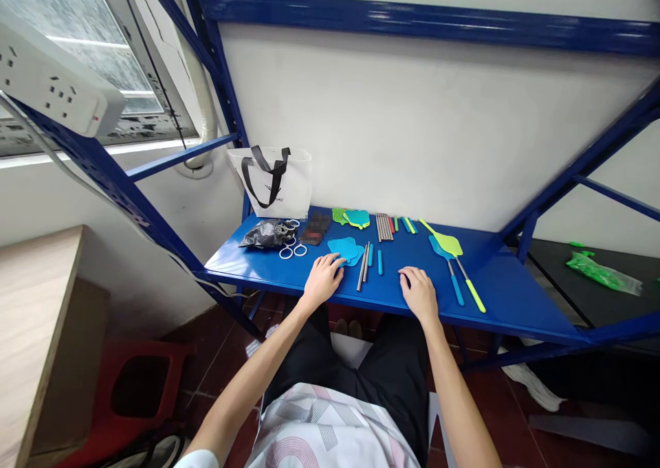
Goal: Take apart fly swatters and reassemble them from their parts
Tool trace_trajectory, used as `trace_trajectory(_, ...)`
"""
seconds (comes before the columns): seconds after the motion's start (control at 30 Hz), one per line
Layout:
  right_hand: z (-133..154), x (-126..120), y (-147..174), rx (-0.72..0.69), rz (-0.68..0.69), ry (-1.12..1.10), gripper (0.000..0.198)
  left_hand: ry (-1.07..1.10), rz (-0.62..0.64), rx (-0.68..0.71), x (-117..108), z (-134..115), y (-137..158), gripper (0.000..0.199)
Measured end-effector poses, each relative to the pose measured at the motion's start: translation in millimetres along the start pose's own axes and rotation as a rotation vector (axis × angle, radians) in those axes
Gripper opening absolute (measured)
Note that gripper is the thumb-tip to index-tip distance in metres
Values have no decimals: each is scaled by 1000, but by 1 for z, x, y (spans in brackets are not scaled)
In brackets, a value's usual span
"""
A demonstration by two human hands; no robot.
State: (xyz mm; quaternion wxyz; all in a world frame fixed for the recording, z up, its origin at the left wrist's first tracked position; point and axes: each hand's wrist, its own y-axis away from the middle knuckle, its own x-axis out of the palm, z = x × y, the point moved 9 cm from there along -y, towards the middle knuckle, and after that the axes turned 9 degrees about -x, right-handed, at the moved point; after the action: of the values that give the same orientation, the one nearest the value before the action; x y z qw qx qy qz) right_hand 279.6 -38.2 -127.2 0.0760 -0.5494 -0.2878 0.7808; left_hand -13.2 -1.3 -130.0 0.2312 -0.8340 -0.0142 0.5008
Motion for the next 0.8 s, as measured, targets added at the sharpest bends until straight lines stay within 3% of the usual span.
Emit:
trace_trajectory(0.37,-3,3,1,-1,-2,-15,44,28,-3,-9,0,0,1,36)
trace_trajectory(0.47,-2,2,1,2,-1,-11,43,89,-70,-51,-11,7,-4,36)
trace_trajectory(0.6,0,1,0,3,1,-4,43,60,-211,-188,-31,42,-29,49)
trace_trajectory(0.8,0,3,1,0,-9,6,42,-196,-89,-461,-23,118,-83,92)
